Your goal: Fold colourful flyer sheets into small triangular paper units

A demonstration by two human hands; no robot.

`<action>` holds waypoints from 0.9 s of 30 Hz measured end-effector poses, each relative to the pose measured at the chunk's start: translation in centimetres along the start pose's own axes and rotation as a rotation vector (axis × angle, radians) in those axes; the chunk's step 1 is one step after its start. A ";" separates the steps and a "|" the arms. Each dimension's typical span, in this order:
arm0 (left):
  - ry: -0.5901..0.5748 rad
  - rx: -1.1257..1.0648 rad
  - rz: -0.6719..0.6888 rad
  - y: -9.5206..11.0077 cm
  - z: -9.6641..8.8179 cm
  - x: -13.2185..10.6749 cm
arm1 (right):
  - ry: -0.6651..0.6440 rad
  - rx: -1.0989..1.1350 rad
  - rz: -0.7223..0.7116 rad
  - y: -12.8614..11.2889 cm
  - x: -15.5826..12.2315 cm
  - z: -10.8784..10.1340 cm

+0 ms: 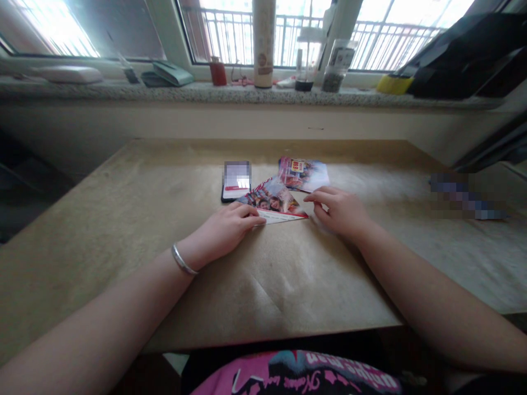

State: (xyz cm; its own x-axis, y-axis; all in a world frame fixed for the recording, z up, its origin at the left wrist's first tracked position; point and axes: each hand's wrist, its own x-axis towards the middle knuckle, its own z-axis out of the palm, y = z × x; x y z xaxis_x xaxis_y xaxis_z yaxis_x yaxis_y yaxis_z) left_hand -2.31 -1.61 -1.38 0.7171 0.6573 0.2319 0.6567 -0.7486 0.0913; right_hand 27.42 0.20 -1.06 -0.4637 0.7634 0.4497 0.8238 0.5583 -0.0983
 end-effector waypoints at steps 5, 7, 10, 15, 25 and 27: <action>-0.026 -0.090 0.151 0.2 -0.1 0.3 | 0.047 0.106 -0.093 -0.2 0.2 0.3; -0.016 -0.155 0.197 -0.1 -0.1 0.4 | 0.056 0.140 -0.109 -0.1 0.3 0.4; 0.018 -0.232 0.193 -0.5 0.2 0.6 | 0.084 0.174 -0.117 0.0 0.3 0.6; 0.080 -0.309 0.153 -0.7 1.1 1.0 | 0.090 0.211 -0.092 -0.2 0.6 1.3; 0.105 -0.053 0.189 0.0 0.3 1.2 | -0.029 0.195 0.029 0.0 1.2 3.3; 0.112 0.003 0.178 0.1 0.2 1.0 | -0.042 0.185 0.036 0.2 1.1 3.5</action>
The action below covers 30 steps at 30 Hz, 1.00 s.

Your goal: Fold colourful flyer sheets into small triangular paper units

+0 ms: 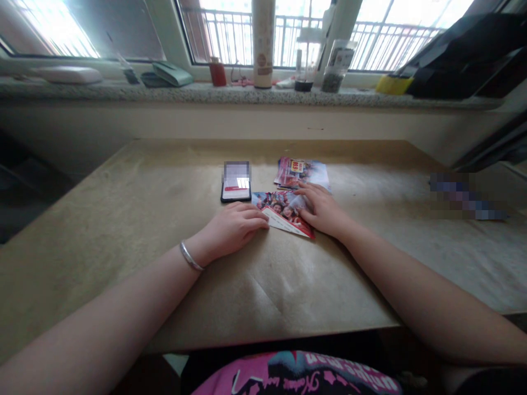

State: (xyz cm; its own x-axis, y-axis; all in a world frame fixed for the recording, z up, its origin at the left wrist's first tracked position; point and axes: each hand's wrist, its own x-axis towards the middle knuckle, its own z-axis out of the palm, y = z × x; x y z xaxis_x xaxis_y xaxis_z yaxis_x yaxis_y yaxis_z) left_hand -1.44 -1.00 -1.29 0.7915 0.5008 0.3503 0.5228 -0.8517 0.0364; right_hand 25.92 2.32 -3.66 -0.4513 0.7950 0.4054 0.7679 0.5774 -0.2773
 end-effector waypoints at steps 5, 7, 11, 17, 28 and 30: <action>0.000 0.099 -0.072 0.3 -0.2 0.0 | -0.022 -0.020 -0.028 0.0 -0.2 -0.2; -0.008 0.110 -0.114 0.3 -0.1 -0.1 | -0.031 -0.019 -0.029 -0.2 -0.2 -0.4; -0.036 0.099 -0.142 0.2 0.1 -0.2 | -0.049 -0.009 -0.016 -0.5 -0.3 -0.7; -0.202 0.116 -0.170 0.6 0.1 -0.5 | -0.017 0.049 0.010 -0.3 -0.5 -0.8; -0.209 0.076 -0.236 0.7 -0.1 -0.4 | -0.072 0.480 0.346 -0.2 -0.7 -0.2; -0.185 0.064 -0.182 0.9 -0.5 -0.3 | -0.038 0.508 0.392 -0.3 -0.6 -0.2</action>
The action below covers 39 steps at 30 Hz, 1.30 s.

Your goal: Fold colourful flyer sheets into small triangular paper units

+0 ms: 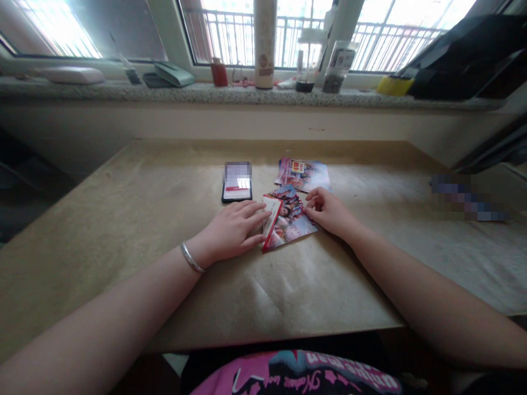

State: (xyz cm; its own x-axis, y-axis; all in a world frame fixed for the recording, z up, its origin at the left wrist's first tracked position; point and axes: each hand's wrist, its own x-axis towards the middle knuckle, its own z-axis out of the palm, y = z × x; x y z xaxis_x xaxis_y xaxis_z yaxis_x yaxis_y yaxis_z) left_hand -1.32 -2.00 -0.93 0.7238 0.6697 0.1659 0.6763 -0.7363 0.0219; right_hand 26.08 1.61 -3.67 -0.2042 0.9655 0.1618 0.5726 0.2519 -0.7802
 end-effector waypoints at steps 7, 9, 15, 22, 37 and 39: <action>0.070 0.016 0.133 0.3 -0.5 -0.1 | 0.084 -0.005 0.006 -0.4 -0.1 0.3; 0.079 0.013 0.149 0.2 -0.5 -0.2 | 0.109 -0.028 -0.013 -0.4 -0.1 0.3; 0.105 0.031 0.176 0.4 -0.2 0.0 | 0.106 0.016 0.001 -0.3 -0.1 0.6; 0.216 0.066 0.134 0.2 0.3 0.2 | 0.006 -0.086 -0.074 -0.9 -0.6 0.3; 0.263 0.028 -0.046 0.5 0.2 0.4 | -0.051 -0.399 -0.627 -1.9 -1.2 -1.0; 0.249 0.022 -0.052 0.5 0.2 0.4 | -0.061 -0.399 -0.679 -1.9 -1.3 -1.1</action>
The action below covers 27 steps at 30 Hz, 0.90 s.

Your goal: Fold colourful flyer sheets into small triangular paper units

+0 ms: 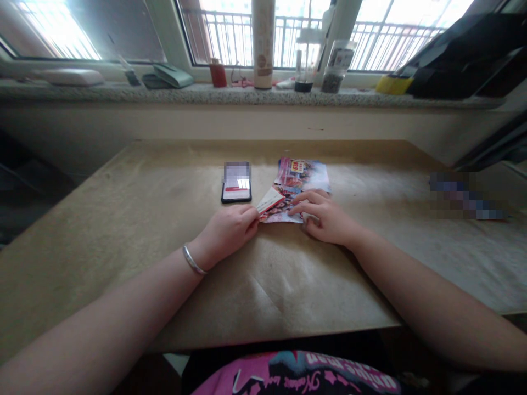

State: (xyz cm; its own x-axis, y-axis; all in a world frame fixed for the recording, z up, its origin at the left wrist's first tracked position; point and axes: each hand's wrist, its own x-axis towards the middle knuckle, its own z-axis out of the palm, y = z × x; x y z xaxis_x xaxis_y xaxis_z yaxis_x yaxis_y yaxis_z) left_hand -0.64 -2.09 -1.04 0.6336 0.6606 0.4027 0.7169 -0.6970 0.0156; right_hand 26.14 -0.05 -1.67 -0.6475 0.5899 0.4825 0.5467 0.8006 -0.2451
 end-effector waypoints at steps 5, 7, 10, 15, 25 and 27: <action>-0.021 -0.037 0.011 0.0 0.1 0.1 | -0.079 0.016 -0.055 0.1 0.2 0.0; -0.033 -0.046 0.019 0.0 0.1 0.1 | -0.107 0.027 -0.072 0.2 0.2 0.1; -0.071 -0.059 0.064 0.0 0.1 0.0 | -0.099 0.066 -0.094 0.3 0.3 0.4; -0.183 -0.040 0.168 0.2 -0.1 -0.1 | -0.121 0.117 -0.088 0.2 0.3 0.6; -0.285 -0.133 0.150 -0.2 -0.2 -0.2 | -0.235 0.090 0.050 0.0 0.3 -0.9; -0.285 -0.171 0.146 -0.4 -0.1 -0.2 | -0.273 0.085 0.092 0.3 0.2 -1.4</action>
State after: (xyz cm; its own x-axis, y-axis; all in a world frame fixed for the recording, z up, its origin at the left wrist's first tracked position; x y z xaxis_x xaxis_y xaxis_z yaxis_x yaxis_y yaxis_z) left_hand -1.06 -1.98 -0.98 0.7986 0.5853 0.1406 0.5693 -0.8102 0.1393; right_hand 26.92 0.14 -0.44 -0.7225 0.6572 0.2144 0.5703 0.7420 -0.3525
